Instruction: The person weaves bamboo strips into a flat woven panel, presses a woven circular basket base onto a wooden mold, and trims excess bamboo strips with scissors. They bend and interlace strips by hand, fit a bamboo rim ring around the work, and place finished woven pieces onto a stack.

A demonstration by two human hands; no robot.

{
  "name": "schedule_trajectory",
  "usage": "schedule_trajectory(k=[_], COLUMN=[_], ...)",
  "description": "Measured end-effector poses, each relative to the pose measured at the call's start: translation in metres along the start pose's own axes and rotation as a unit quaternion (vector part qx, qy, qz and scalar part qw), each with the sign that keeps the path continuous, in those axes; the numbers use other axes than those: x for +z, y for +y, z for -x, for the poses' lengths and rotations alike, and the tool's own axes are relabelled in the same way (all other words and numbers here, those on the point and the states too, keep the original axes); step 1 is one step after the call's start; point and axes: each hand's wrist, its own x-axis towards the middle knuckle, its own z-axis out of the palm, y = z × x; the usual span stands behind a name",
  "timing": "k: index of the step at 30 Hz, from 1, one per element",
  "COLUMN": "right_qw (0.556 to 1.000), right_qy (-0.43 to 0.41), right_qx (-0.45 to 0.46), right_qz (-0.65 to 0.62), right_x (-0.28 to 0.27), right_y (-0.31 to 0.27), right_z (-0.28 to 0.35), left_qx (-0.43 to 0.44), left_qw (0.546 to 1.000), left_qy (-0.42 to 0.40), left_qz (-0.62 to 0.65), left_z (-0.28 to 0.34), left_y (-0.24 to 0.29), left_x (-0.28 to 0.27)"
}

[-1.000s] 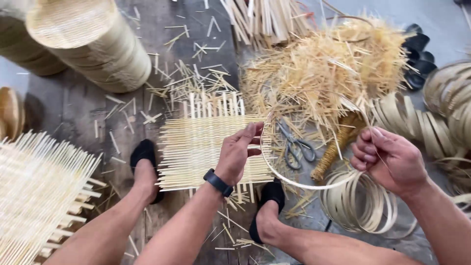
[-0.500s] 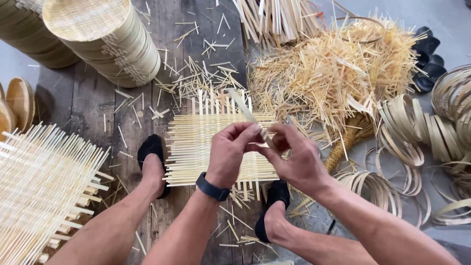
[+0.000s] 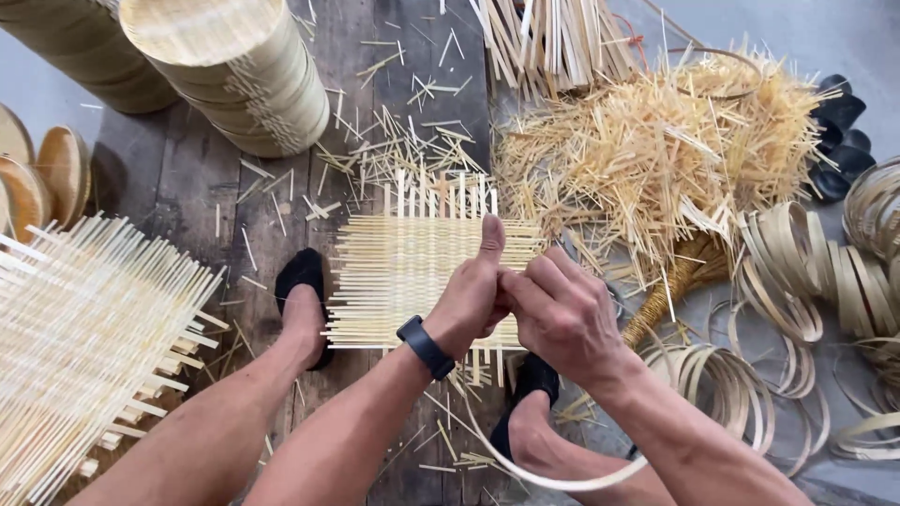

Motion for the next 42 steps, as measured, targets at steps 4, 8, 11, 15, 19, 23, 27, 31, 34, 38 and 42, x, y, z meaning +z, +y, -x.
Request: schedule_trajectory(k=[4,8,11,15,19,23,27,31,34,38,42], right_qw=[0.997,0.895,0.657,0.542,0.561,0.552,0.53,0.572,0.625,0.766,0.812], right_qy=[-0.027,0.028,0.112,0.147,0.103,0.115,0.169,0.158,0.102,-0.035,-0.104], right_qx=[0.051,0.358,0.537,0.486,0.462,0.501,0.511,0.565,0.598,0.57,0.548], right_qz=[-0.041,-0.264,-0.517,-0.669,-0.679,-0.656,-0.656,-0.573,-0.492,-0.294,-0.17], right_x=[-0.003,-0.03,-0.02,0.017,0.024,0.028,0.042,0.082,0.121,0.173,0.208], right_y=[0.017,0.048,0.066,0.096,0.092,0.079,0.074,0.081,0.093,0.104,0.1], right_z=[0.001,0.003,0.037,0.089,0.094,0.077,0.076,0.081,0.084,0.086,0.094], left_qx=[0.013,0.115,0.23,0.155,0.123,0.134,0.135,0.158,0.173,0.206,0.168], left_qw=[0.998,0.984,0.9,0.911,0.957,0.935,0.908,0.872,0.887,0.828,0.796], left_qy=[0.023,0.002,0.042,0.015,0.06,0.08,0.079,0.211,0.317,0.481,0.493], left_qz=[0.054,0.135,0.367,0.382,0.256,0.318,0.39,0.412,0.288,-0.199,-0.308], left_z=[-0.012,-0.025,-0.022,-0.02,-0.028,-0.03,-0.029,-0.039,-0.06,-0.067,-0.074], left_y=[-0.016,-0.019,-0.024,-0.018,-0.017,-0.017,-0.024,-0.063,-0.115,-0.159,-0.175], left_x=[-0.008,-0.048,-0.067,-0.072,-0.078,-0.076,-0.07,-0.086,-0.126,-0.171,-0.19])
